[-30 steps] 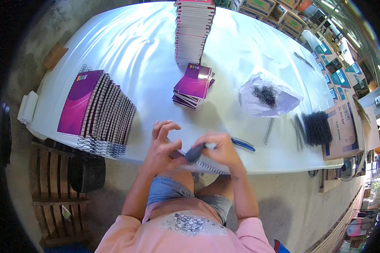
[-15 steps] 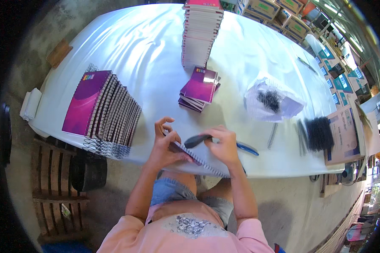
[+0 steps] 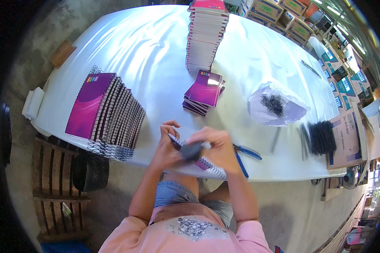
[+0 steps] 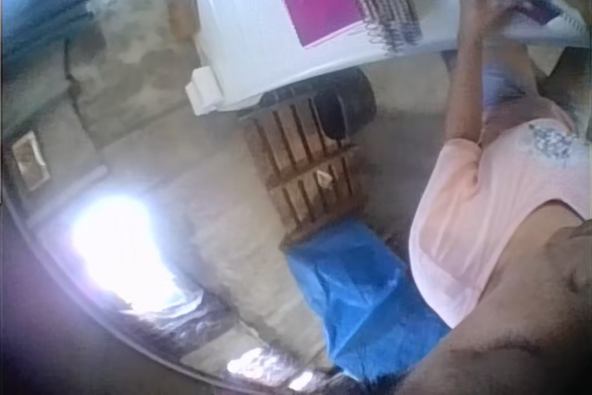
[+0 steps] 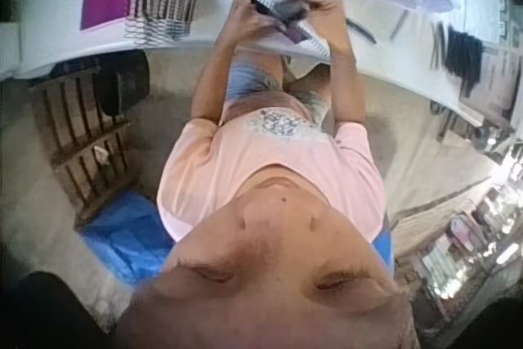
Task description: The person binds notebooks by inserting plastic coils into the pre-punched holes of notebook stacks and then using pliers to trim and crimp the ends of the coils.
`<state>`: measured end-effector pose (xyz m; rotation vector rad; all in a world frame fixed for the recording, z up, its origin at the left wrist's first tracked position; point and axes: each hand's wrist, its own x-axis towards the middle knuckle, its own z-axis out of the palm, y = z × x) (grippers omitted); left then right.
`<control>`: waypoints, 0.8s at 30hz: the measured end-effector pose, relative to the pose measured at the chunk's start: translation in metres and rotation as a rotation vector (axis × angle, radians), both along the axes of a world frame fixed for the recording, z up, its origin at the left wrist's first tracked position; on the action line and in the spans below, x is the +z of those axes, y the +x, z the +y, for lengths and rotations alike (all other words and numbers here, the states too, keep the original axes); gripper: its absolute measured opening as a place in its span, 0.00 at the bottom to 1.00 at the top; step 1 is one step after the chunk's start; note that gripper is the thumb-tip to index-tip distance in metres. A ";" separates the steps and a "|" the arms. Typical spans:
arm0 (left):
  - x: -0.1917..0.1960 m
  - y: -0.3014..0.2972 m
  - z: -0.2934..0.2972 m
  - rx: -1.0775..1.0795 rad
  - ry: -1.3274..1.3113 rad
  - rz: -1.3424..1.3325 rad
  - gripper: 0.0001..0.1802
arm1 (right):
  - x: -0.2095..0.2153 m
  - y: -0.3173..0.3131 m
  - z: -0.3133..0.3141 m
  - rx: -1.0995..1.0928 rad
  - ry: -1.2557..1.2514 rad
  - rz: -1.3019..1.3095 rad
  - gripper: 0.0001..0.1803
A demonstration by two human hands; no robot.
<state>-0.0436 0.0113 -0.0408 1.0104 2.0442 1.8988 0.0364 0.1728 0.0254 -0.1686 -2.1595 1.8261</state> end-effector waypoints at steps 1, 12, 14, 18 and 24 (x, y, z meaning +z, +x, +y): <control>-0.002 -0.001 0.000 0.002 -0.005 0.003 0.53 | 0.000 -0.007 -0.001 0.008 0.171 0.023 0.16; 0.001 0.005 -0.002 -0.006 0.036 0.109 0.42 | -0.008 -0.011 0.019 -0.263 0.549 -0.027 0.12; 0.004 0.007 -0.003 -0.035 0.095 -0.096 0.37 | -0.016 -0.004 0.061 -0.435 0.801 -0.017 0.18; 0.008 0.010 -0.013 0.000 0.321 -0.412 0.23 | -0.010 0.041 0.071 -0.565 0.898 -0.099 0.29; 0.038 0.032 -0.013 0.242 0.422 -0.086 0.34 | -0.050 0.120 0.026 -0.535 1.210 -0.299 0.30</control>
